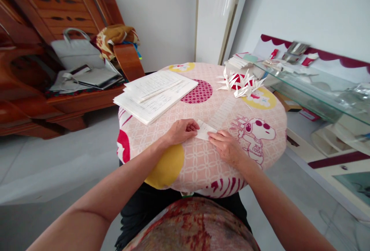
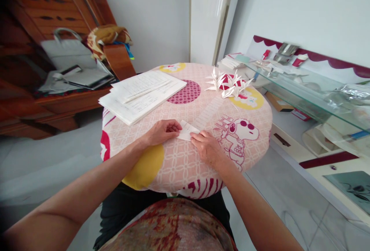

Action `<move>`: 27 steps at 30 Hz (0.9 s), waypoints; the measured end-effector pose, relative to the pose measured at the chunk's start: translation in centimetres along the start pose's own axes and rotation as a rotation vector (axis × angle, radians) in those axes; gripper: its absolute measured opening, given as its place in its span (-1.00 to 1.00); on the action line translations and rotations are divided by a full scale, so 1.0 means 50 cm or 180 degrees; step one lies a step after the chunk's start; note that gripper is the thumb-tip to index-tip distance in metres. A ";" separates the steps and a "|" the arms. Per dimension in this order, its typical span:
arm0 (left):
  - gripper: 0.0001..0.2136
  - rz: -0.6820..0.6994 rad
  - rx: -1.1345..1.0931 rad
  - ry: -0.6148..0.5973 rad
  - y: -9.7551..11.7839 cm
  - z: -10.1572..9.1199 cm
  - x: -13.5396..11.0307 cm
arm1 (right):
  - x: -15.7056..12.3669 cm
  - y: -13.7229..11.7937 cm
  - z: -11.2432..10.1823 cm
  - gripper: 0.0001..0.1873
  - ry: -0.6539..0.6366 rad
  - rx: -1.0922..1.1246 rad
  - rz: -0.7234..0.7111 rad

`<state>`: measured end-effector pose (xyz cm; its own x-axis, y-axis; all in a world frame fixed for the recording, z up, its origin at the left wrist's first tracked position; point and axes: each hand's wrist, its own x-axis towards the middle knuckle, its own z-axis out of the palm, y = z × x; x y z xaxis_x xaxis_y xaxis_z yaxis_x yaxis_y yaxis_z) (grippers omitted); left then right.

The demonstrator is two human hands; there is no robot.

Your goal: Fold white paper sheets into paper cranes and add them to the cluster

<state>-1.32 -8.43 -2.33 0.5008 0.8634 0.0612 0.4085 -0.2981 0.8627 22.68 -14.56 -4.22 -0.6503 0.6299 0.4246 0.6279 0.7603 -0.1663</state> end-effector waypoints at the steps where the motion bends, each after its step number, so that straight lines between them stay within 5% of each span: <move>1: -0.83 -0.0003 -0.0047 -0.0002 -0.006 -0.008 -0.005 | 0.000 0.000 -0.001 -0.63 -0.0004 0.0028 0.0003; 13: -0.81 0.0234 -0.0249 -0.0031 -0.021 -0.022 -0.034 | -0.004 0.001 -0.003 -0.62 0.0099 -0.0032 -0.0064; 27: -0.74 0.0226 0.0560 0.0252 -0.006 0.000 -0.024 | -0.004 0.002 -0.005 -0.61 0.0048 -0.0053 -0.0059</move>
<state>-2.04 -9.37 -2.65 0.4744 0.8649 0.1640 0.5047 -0.4199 0.7543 22.96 -14.67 -4.08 -0.6556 0.6131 0.4408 0.6228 0.7691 -0.1434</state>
